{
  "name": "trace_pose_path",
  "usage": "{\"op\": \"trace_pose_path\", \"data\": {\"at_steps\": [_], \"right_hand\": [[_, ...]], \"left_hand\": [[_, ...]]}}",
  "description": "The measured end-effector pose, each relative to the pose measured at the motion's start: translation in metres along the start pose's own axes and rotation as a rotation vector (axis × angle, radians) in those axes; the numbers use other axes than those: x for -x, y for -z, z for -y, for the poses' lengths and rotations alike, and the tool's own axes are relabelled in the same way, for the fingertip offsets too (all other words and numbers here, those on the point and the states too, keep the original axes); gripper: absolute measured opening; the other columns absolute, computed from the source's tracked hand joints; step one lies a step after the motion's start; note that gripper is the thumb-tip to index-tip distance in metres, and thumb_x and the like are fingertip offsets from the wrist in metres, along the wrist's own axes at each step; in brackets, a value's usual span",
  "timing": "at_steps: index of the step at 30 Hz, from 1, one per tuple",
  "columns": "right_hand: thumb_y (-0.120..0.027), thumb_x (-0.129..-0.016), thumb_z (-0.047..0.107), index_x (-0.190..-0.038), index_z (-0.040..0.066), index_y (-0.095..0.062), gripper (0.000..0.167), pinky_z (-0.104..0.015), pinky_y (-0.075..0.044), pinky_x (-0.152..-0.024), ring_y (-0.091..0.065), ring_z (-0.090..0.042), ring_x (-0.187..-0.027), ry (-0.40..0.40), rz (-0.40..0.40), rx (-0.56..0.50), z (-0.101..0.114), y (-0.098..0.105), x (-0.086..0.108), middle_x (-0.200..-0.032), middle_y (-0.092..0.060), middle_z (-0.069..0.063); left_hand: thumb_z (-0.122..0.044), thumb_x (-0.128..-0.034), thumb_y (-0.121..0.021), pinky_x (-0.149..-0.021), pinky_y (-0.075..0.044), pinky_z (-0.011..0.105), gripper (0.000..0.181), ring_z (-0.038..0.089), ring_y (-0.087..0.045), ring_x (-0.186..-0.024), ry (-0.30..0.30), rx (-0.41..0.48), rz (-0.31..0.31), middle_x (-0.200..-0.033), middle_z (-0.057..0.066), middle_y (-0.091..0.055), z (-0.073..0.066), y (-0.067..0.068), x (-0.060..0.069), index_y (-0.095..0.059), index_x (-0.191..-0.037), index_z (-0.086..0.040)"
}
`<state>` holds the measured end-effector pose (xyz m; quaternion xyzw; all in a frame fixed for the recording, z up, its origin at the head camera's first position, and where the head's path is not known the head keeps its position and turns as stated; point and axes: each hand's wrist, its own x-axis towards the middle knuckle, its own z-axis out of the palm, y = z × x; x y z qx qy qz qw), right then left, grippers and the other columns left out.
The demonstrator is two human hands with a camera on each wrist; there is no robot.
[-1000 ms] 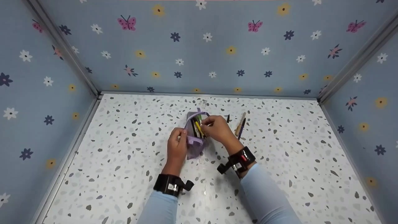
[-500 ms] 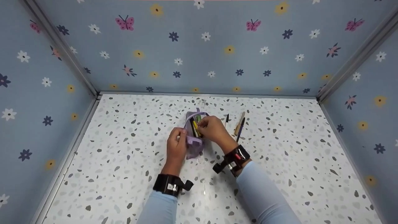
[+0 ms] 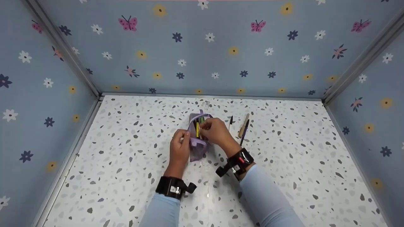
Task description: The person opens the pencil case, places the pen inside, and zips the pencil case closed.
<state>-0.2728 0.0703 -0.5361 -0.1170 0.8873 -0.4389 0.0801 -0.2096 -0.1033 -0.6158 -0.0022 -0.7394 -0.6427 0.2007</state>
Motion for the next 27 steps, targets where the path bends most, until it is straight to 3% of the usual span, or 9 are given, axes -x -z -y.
{"op": "trace_pose_path", "data": {"at_steps": [7, 15, 20, 27], "right_hand": [[-0.075, -0.105, 0.011, -0.115, 0.005, -0.083, 0.013, -0.040, -0.066, -0.083, -0.075, -0.024, -0.093, -0.003, -0.167, 0.008, -0.030, 0.027, 0.013, -0.110, -0.081, -0.011], [-0.071, -0.109, 0.015, -0.123, 0.003, -0.080, 0.021, -0.034, -0.060, -0.077, -0.073, -0.025, -0.092, -0.141, -0.296, 0.079, -0.082, 0.071, 0.028, -0.113, -0.080, -0.015], [-0.071, -0.111, 0.017, -0.124, 0.004, -0.080, 0.021, -0.032, -0.059, -0.071, -0.072, -0.026, -0.090, -0.220, -0.297, 0.054, -0.104, 0.085, 0.037, -0.112, -0.077, -0.015], [-0.073, -0.109, 0.013, -0.131, 0.004, -0.080, 0.025, -0.038, -0.061, -0.084, -0.071, -0.028, -0.103, -0.220, -0.223, 0.076, -0.117, 0.086, 0.043, -0.117, -0.074, -0.015]], "left_hand": [[-0.015, -0.1155, -0.062, -0.093, -0.057, 0.027, 0.022, 0.020, -0.066, -0.107, 0.020, -0.013, -0.012, -0.111, 0.014, -0.073, -0.001, -0.002, 0.000, -0.070, -0.101, -0.001], [-0.016, -0.1159, -0.062, -0.090, -0.058, 0.025, 0.021, 0.018, -0.065, -0.105, 0.048, 0.008, -0.007, -0.111, 0.014, -0.072, -0.002, -0.002, 0.001, -0.070, -0.102, -0.002], [-0.014, -0.1154, -0.062, -0.089, -0.057, 0.025, 0.020, 0.017, -0.064, -0.104, 0.044, 0.020, -0.010, -0.110, 0.012, -0.072, -0.001, -0.002, 0.000, -0.070, -0.101, -0.003], [-0.014, -0.1150, -0.063, -0.086, -0.054, 0.024, 0.020, 0.016, -0.063, -0.100, 0.032, -0.007, -0.013, -0.108, 0.013, -0.071, -0.001, -0.001, 0.001, -0.070, -0.100, -0.003]]}}
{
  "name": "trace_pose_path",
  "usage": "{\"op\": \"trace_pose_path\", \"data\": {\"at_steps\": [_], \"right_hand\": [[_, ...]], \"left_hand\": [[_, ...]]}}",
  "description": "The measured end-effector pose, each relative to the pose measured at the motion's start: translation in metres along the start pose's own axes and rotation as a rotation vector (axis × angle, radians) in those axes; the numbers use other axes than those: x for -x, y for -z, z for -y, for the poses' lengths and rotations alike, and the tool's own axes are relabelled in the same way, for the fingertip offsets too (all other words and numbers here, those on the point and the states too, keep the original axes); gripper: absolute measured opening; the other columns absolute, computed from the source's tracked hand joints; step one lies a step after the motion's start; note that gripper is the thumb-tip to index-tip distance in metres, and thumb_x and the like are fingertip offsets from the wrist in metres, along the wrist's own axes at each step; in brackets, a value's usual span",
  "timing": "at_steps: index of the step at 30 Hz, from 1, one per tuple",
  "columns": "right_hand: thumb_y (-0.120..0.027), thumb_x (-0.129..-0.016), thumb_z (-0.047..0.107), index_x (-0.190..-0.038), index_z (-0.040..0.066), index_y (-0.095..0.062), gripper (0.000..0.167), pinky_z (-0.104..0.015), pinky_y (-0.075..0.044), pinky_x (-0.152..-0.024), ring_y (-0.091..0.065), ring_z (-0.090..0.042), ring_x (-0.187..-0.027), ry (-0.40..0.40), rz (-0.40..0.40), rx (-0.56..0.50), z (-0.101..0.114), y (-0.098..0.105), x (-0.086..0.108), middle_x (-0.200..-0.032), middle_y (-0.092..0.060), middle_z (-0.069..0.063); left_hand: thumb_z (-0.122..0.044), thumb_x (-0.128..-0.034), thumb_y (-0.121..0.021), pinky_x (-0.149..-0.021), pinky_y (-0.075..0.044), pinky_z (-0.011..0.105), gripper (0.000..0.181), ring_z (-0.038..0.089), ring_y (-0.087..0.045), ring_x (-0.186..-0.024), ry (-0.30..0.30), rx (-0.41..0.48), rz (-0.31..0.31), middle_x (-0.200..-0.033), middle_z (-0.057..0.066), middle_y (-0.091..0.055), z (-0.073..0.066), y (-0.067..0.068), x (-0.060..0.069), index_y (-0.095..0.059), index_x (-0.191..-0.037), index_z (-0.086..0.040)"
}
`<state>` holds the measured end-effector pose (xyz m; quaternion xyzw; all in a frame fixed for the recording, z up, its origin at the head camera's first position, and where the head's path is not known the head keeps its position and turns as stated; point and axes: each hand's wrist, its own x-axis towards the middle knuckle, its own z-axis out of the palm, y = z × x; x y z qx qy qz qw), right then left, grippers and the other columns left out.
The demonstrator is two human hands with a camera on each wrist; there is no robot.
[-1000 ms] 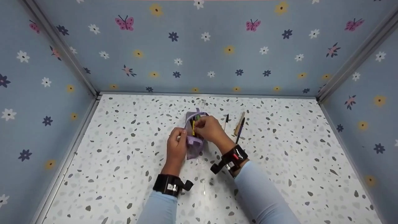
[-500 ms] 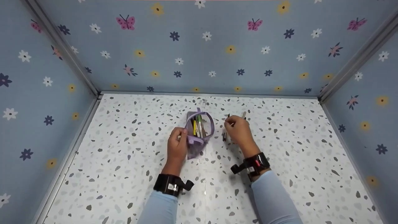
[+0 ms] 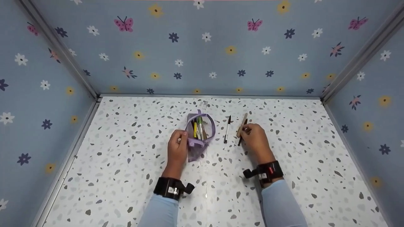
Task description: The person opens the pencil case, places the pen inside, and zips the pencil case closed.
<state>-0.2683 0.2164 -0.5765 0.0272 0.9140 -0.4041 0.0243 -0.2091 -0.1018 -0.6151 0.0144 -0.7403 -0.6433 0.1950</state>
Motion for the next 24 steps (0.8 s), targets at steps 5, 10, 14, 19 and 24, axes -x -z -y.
{"op": "trace_pose_path", "data": {"at_steps": [5, 10, 14, 19, 24], "right_hand": [[-0.069, -0.108, 0.005, -0.135, 0.005, -0.080, 0.029, -0.041, -0.062, -0.085, -0.071, -0.029, -0.104, -0.004, 0.008, -0.004, -0.0017, -0.0032, 0.0029, -0.119, -0.071, -0.016], [-0.069, -0.108, 0.010, -0.131, 0.004, -0.081, 0.027, -0.036, -0.061, -0.085, -0.068, -0.026, -0.103, -0.001, -0.009, 0.009, -0.0027, -0.0015, 0.0036, -0.120, -0.067, -0.015], [-0.070, -0.109, 0.013, -0.119, 0.003, -0.079, 0.017, -0.038, -0.063, -0.072, -0.071, -0.027, -0.085, -0.012, 0.000, -0.019, -0.0047, 0.0006, 0.0028, -0.115, -0.062, -0.017], [-0.070, -0.105, 0.006, -0.119, -0.001, -0.078, 0.017, -0.046, -0.063, -0.084, -0.073, -0.031, -0.092, 0.029, -0.047, 0.044, -0.0069, 0.0025, -0.0003, -0.114, -0.070, -0.022], [-0.067, -0.102, 0.002, -0.131, -0.003, -0.078, 0.031, -0.046, -0.065, -0.091, -0.077, -0.036, -0.107, 0.019, -0.062, 0.059, -0.0079, 0.0030, -0.0012, -0.127, -0.077, -0.025]], "left_hand": [[-0.012, -0.1147, -0.063, -0.089, -0.054, 0.025, 0.020, 0.017, -0.063, -0.102, -0.014, -0.005, -0.003, -0.108, 0.014, -0.072, -0.0002, 0.0019, 0.0001, -0.071, -0.100, -0.001], [-0.014, -0.1151, -0.063, -0.090, -0.055, 0.025, 0.021, 0.017, -0.064, -0.103, -0.014, -0.004, -0.004, -0.108, 0.014, -0.072, -0.0008, 0.0006, -0.0008, -0.070, -0.099, -0.002], [-0.014, -0.1155, -0.062, -0.090, -0.056, 0.026, 0.021, 0.018, -0.064, -0.105, -0.002, 0.010, 0.001, -0.110, 0.014, -0.072, -0.0006, 0.0001, -0.0009, -0.070, -0.100, -0.002], [-0.014, -0.1157, -0.062, -0.090, -0.056, 0.026, 0.021, 0.019, -0.065, -0.105, 0.004, 0.033, 0.005, -0.110, 0.014, -0.072, 0.0004, -0.0001, -0.0012, -0.069, -0.100, -0.002], [-0.013, -0.1155, -0.062, -0.088, -0.056, 0.026, 0.020, 0.018, -0.064, -0.102, 0.007, 0.031, 0.003, -0.107, 0.012, -0.071, 0.0010, 0.0003, -0.0005, -0.070, -0.100, -0.003]]}}
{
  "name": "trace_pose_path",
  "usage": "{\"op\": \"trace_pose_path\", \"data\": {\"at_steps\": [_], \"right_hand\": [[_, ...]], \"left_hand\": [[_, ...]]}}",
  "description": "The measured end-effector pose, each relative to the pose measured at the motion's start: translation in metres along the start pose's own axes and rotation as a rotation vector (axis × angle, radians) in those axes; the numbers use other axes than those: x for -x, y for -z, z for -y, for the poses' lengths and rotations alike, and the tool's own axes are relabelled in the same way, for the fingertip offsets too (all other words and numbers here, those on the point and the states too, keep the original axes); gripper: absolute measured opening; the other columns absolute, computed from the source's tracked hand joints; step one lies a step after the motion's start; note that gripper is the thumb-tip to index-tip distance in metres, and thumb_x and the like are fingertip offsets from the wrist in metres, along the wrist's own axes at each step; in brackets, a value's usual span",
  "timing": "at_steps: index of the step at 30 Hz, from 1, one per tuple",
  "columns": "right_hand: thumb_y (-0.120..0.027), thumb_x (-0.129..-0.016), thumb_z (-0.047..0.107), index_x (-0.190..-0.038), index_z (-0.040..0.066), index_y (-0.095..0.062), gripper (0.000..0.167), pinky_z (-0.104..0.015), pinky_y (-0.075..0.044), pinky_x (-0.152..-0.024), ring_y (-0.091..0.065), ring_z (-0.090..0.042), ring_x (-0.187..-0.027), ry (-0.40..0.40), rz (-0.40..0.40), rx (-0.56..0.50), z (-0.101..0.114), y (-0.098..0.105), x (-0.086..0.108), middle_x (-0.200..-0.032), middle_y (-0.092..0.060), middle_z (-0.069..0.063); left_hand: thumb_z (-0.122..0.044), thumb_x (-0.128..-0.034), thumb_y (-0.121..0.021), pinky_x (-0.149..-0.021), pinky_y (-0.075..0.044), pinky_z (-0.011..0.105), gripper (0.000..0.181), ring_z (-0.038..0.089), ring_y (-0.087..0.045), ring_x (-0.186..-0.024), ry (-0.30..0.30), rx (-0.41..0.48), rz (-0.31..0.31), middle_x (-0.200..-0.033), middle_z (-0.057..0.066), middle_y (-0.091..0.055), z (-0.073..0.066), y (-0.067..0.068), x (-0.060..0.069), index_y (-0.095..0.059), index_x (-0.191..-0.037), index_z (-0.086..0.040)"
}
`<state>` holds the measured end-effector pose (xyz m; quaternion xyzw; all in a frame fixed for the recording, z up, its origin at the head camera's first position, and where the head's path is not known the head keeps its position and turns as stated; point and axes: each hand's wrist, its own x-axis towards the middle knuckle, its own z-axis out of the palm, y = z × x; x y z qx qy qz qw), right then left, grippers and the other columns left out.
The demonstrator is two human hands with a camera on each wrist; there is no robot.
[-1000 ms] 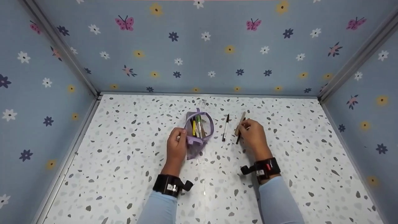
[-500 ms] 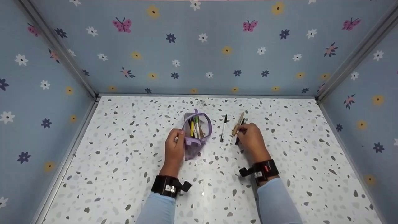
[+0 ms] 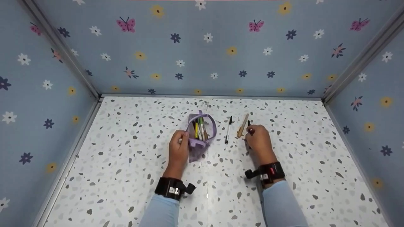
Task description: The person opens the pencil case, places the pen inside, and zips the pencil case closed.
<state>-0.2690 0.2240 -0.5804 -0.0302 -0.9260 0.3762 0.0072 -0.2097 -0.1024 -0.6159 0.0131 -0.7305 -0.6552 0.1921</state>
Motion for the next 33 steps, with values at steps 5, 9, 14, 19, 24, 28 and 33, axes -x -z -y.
{"op": "trace_pose_path", "data": {"at_steps": [5, 9, 14, 19, 24, 28, 33], "right_hand": [[-0.066, -0.106, 0.007, -0.136, -0.002, -0.078, 0.034, -0.039, -0.064, -0.081, -0.077, -0.033, -0.105, -0.017, 0.009, -0.001, 0.001, 0.002, 0.001, -0.133, -0.076, -0.026], [-0.065, -0.107, 0.009, -0.134, 0.000, -0.080, 0.033, -0.036, -0.061, -0.080, -0.077, -0.031, -0.103, -0.021, -0.001, 0.009, 0.002, 0.003, 0.000, -0.127, -0.081, -0.024], [-0.063, -0.108, 0.010, -0.139, 0.001, -0.078, 0.035, -0.031, -0.059, -0.071, -0.079, -0.027, -0.094, -0.062, 0.023, -0.030, 0.001, 0.004, 0.000, -0.120, -0.080, -0.022], [-0.063, -0.110, 0.012, -0.145, 0.005, -0.076, 0.038, -0.028, -0.056, -0.067, -0.075, -0.019, -0.085, -0.118, 0.051, -0.090, 0.003, 0.007, 0.000, -0.119, -0.078, -0.020], [-0.063, -0.110, 0.012, -0.141, 0.010, -0.080, 0.035, -0.027, -0.054, -0.067, -0.072, -0.016, -0.084, -0.116, 0.063, -0.164, 0.011, 0.008, 0.003, -0.123, -0.079, -0.019], [-0.063, -0.109, 0.011, -0.137, 0.010, -0.082, 0.034, -0.026, -0.054, -0.068, -0.070, -0.017, -0.087, -0.096, 0.083, -0.215, 0.027, 0.003, 0.007, -0.124, -0.080, -0.018], [-0.067, -0.107, 0.011, -0.138, 0.010, -0.082, 0.034, -0.026, -0.055, -0.071, -0.068, -0.018, -0.090, -0.017, 0.167, -0.263, 0.055, -0.015, 0.011, -0.129, -0.079, -0.019]], "left_hand": [[-0.014, -0.1157, -0.062, -0.089, -0.057, 0.026, 0.020, 0.017, -0.064, -0.104, 0.018, 0.010, 0.004, -0.110, 0.012, -0.071, -0.002, 0.000, 0.001, -0.070, -0.102, -0.003], [-0.014, -0.1157, -0.062, -0.089, -0.055, 0.027, 0.020, 0.019, -0.064, -0.104, 0.000, -0.017, 0.003, -0.109, 0.013, -0.071, -0.002, 0.001, 0.001, -0.070, -0.101, -0.002], [-0.014, -0.1159, -0.062, -0.090, -0.053, 0.026, 0.021, 0.018, -0.064, -0.104, -0.027, -0.046, 0.001, -0.108, 0.013, -0.071, -0.001, 0.001, 0.001, -0.070, -0.101, -0.002], [-0.014, -0.1159, -0.062, -0.088, -0.055, 0.025, 0.021, 0.018, -0.064, -0.103, -0.013, -0.038, 0.002, -0.109, 0.014, -0.071, -0.003, 0.000, 0.001, -0.071, -0.102, -0.001], [-0.017, -0.1167, -0.060, -0.088, -0.059, 0.028, 0.021, 0.020, -0.065, -0.104, 0.023, -0.013, 0.022, -0.111, 0.012, -0.071, -0.003, -0.001, 0.001, -0.069, -0.104, -0.003], [-0.021, -0.1176, -0.059, -0.089, -0.061, 0.031, 0.022, 0.021, -0.066, -0.105, 0.047, -0.002, 0.040, -0.113, 0.010, -0.070, -0.003, -0.002, 0.001, -0.069, -0.104, -0.006], [-0.024, -0.1178, -0.060, -0.085, -0.063, 0.032, 0.023, 0.022, -0.066, -0.102, 0.065, 0.034, 0.036, -0.112, 0.009, -0.070, -0.002, 0.000, 0.002, -0.069, -0.104, -0.007]]}}
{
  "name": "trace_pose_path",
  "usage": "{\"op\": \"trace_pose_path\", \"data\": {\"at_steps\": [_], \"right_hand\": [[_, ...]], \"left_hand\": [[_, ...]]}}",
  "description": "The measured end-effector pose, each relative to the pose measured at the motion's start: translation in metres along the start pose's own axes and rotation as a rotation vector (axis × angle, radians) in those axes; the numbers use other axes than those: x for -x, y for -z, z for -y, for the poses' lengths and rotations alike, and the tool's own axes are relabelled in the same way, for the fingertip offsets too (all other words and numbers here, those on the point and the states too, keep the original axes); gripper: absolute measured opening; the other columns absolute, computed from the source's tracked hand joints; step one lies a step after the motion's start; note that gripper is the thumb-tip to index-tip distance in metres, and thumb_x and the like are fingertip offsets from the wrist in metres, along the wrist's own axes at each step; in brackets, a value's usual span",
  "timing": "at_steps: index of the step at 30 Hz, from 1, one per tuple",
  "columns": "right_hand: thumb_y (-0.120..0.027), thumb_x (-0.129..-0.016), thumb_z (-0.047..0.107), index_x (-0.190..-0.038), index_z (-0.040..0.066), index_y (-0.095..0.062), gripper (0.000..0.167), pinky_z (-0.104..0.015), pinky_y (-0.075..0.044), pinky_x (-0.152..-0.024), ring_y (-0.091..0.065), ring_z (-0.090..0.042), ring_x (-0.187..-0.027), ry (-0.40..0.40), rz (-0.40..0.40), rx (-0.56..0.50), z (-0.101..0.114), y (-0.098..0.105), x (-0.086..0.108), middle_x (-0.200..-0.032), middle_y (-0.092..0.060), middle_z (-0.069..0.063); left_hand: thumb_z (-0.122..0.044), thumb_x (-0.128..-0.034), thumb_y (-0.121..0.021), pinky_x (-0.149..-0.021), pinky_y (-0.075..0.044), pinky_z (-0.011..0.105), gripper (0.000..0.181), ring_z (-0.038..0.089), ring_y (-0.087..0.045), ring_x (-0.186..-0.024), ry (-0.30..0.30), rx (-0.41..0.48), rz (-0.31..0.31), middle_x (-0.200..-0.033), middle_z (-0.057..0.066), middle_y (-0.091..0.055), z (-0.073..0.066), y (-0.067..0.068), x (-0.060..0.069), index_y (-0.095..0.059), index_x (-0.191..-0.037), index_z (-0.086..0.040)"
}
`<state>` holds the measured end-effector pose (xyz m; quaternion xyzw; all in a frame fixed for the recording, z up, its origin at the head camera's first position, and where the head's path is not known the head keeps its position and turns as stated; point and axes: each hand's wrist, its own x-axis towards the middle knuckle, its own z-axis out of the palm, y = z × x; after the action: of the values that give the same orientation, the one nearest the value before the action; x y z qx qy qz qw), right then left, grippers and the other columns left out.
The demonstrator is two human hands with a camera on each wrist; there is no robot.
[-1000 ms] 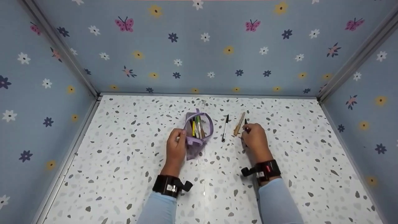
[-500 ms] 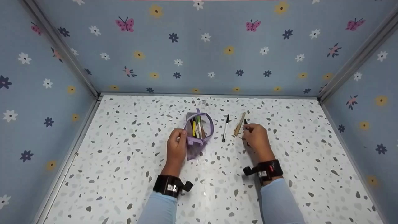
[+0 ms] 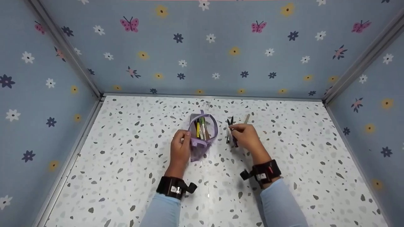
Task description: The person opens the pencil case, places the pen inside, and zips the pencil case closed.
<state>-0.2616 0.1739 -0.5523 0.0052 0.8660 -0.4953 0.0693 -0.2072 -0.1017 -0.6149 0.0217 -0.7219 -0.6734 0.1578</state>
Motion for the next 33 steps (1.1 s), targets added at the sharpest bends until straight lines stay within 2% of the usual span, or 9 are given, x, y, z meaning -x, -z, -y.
{"op": "trace_pose_path", "data": {"at_steps": [4, 7, 10, 13, 19, 23, 27, 30, 33], "right_hand": [[-0.070, -0.106, 0.012, -0.138, 0.011, -0.082, 0.034, -0.028, -0.058, -0.074, -0.070, -0.017, -0.091, 0.027, 0.097, -0.036, 0.021, -0.020, -0.001, -0.129, -0.080, -0.016], [-0.071, -0.106, 0.013, -0.137, 0.014, -0.082, 0.033, -0.028, -0.056, -0.067, -0.069, -0.015, -0.083, 0.024, 0.159, -0.049, 0.034, -0.034, -0.006, -0.120, -0.081, -0.013], [-0.071, -0.106, 0.014, -0.137, 0.015, -0.083, 0.033, -0.028, -0.053, -0.062, -0.067, -0.014, -0.077, 0.026, 0.199, -0.046, 0.043, -0.047, -0.013, -0.112, -0.080, -0.010], [-0.072, -0.105, 0.013, -0.135, 0.016, -0.083, 0.032, -0.027, -0.054, -0.063, -0.067, -0.013, -0.075, 0.036, 0.213, -0.053, 0.050, -0.058, -0.021, -0.113, -0.081, -0.010], [-0.074, -0.107, 0.013, -0.134, 0.014, -0.084, 0.029, -0.028, -0.060, -0.072, -0.072, -0.015, -0.087, 0.053, 0.204, -0.041, 0.059, -0.075, -0.033, -0.126, -0.081, -0.013], [-0.077, -0.107, 0.014, -0.130, 0.012, -0.084, 0.024, -0.033, -0.066, -0.084, -0.076, -0.022, -0.104, 0.083, 0.178, -0.006, 0.062, -0.082, -0.035, -0.127, -0.081, -0.014], [-0.080, -0.106, 0.015, -0.127, 0.009, -0.084, 0.022, -0.038, -0.068, -0.091, -0.078, -0.029, -0.115, 0.137, 0.158, 0.030, 0.063, -0.083, -0.033, -0.127, -0.082, -0.014], [-0.080, -0.105, 0.014, -0.123, 0.007, -0.084, 0.020, -0.038, -0.068, -0.090, -0.078, -0.030, -0.113, 0.165, 0.122, 0.055, 0.061, -0.078, -0.029, -0.124, -0.083, -0.014], [-0.078, -0.106, 0.014, -0.121, 0.006, -0.083, 0.018, -0.037, -0.067, -0.084, -0.078, -0.029, -0.107, 0.169, 0.080, 0.080, 0.054, -0.069, -0.026, -0.120, -0.083, -0.013]], "left_hand": [[-0.020, -0.1174, -0.060, -0.085, -0.058, 0.029, 0.023, 0.020, -0.064, -0.100, -0.039, -0.013, -0.013, -0.108, 0.011, -0.069, 0.002, 0.001, -0.001, -0.069, -0.103, -0.005], [-0.018, -0.1171, -0.061, -0.086, -0.056, 0.026, 0.023, 0.018, -0.063, -0.100, -0.066, -0.038, -0.023, -0.106, 0.012, -0.069, 0.004, 0.002, -0.002, -0.070, -0.101, -0.003], [-0.018, -0.1171, -0.061, -0.086, -0.057, 0.026, 0.023, 0.016, -0.063, -0.101, -0.064, -0.034, -0.023, -0.107, 0.012, -0.070, 0.005, 0.002, -0.002, -0.070, -0.101, -0.004], [-0.019, -0.1171, -0.061, -0.087, -0.059, 0.026, 0.022, 0.015, -0.065, -0.103, -0.051, -0.018, -0.017, -0.110, 0.010, -0.071, 0.004, 0.001, -0.001, -0.070, -0.102, -0.005], [-0.018, -0.1168, -0.061, -0.088, -0.056, 0.025, 0.022, 0.016, -0.064, -0.104, -0.063, -0.038, -0.022, -0.108, 0.010, -0.069, 0.001, 0.001, -0.002, -0.069, -0.101, -0.004], [-0.017, -0.1164, -0.062, -0.088, -0.056, 0.025, 0.022, 0.017, -0.064, -0.103, -0.075, -0.043, -0.026, -0.107, 0.011, -0.069, 0.000, 0.000, -0.002, -0.069, -0.100, -0.004], [-0.017, -0.1163, -0.062, -0.088, -0.057, 0.025, 0.022, 0.017, -0.064, -0.103, -0.058, -0.025, -0.029, -0.107, 0.011, -0.069, 0.001, 0.000, -0.002, -0.069, -0.100, -0.004], [-0.018, -0.1169, -0.061, -0.087, -0.060, 0.027, 0.022, 0.019, -0.065, -0.104, -0.030, -0.003, -0.017, -0.109, 0.011, -0.069, 0.000, 0.000, -0.001, -0.068, -0.102, -0.004], [-0.019, -0.1169, -0.061, -0.089, -0.060, 0.028, 0.022, 0.019, -0.065, -0.105, -0.025, -0.020, -0.017, -0.110, 0.012, -0.070, 0.000, 0.001, -0.001, -0.069, -0.103, -0.004]]}}
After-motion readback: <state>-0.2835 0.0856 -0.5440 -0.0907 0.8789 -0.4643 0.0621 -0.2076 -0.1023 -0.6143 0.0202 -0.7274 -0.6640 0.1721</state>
